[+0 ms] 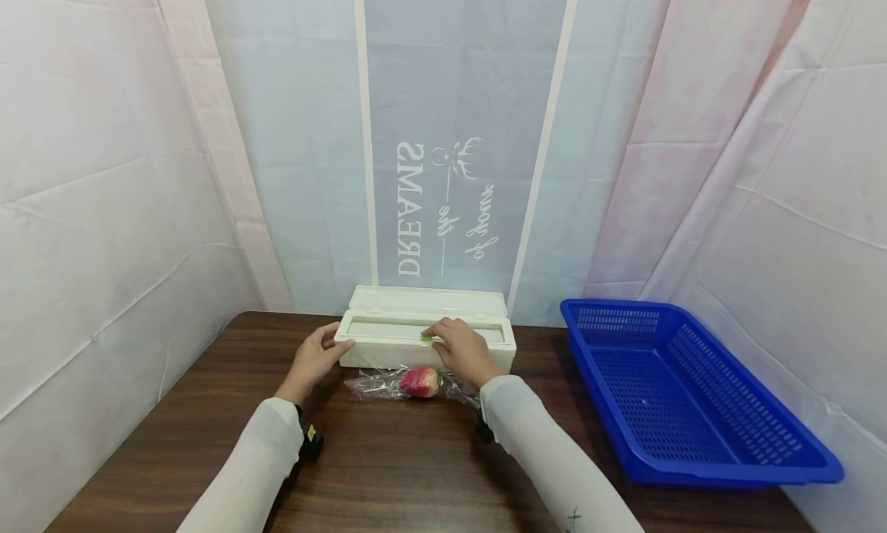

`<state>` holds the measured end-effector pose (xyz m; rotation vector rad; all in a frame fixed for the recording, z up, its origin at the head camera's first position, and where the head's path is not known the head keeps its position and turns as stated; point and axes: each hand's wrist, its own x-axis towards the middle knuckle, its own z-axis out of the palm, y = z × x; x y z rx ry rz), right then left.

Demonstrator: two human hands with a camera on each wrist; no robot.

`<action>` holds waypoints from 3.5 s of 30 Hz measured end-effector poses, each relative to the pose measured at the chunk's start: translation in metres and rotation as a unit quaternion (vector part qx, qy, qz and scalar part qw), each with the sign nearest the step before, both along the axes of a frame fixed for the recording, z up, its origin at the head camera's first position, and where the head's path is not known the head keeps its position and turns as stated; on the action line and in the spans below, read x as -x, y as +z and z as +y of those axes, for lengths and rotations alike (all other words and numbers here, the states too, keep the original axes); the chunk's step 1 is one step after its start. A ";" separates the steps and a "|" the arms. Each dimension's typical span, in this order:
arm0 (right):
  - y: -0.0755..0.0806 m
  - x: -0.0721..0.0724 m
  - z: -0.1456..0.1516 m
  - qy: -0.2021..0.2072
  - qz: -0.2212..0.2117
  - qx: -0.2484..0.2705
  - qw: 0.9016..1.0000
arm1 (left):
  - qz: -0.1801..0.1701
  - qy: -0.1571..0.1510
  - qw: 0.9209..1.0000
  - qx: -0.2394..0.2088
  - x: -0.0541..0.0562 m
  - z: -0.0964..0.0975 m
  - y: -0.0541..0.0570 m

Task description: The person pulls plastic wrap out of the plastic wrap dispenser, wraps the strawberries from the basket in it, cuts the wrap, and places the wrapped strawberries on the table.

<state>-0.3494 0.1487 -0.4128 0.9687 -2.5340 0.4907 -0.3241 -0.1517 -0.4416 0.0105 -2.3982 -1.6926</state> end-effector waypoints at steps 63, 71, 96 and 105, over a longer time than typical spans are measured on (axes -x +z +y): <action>0.006 -0.004 -0.039 -0.031 -0.027 0.057 0.998 | 0.003 -0.002 1.000 -0.005 0.000 -0.002 -0.003; 0.010 -0.001 -0.043 -0.051 -0.047 0.032 0.997 | 0.001 -0.002 1.000 -0.005 0.001 -0.002 -0.003; -0.002 0.000 -0.044 -0.034 -0.003 0.037 0.999 | -0.004 -0.008 1.000 -0.008 0.002 -0.002 -0.004; 0.002 0.000 -0.045 -0.014 0.016 0.020 1.000 | 0.001 -0.007 1.000 0.002 0.002 -0.002 -0.004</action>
